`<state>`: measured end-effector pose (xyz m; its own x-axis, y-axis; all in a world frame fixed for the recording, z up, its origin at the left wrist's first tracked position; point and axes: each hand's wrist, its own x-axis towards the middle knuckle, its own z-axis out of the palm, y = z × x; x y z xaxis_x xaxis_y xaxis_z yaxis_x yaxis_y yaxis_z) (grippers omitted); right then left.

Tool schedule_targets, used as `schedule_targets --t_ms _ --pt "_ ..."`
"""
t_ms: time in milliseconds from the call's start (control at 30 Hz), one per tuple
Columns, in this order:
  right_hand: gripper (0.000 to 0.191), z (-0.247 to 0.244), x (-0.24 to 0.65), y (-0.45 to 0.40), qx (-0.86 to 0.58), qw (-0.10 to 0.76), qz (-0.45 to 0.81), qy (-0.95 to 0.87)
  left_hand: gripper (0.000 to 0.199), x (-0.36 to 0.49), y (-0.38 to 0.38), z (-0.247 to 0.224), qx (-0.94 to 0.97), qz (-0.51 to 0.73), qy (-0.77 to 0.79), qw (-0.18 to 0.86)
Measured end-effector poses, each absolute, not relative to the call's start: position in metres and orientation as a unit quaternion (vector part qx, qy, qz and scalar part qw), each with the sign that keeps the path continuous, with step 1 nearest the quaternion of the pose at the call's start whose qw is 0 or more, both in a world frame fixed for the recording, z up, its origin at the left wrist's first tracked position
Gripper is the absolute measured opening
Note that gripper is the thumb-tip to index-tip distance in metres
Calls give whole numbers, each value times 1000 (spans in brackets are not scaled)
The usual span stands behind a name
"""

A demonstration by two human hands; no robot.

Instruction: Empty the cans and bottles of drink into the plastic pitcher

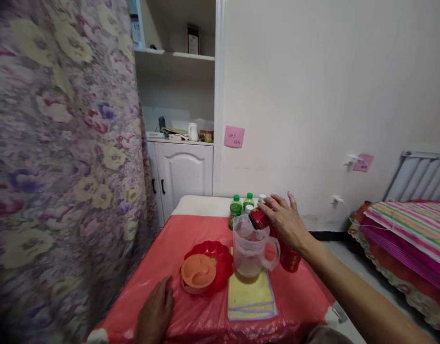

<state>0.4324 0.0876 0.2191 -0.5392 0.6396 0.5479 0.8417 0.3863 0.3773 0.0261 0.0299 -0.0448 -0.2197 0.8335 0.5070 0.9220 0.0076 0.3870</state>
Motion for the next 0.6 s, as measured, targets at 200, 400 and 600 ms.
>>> schedule_targets --t_ms 200,400,600 --pt "51 216 436 88 -490 201 -290 -797 44 26 29 -46 -622 -328 -708 66" --pt "66 216 438 73 -518 388 -111 -754 45 26 29 -43 -607 -333 -721 34" --pt "70 204 396 22 -456 534 238 -671 45 28 26 -35 -580 -382 -719 -22"
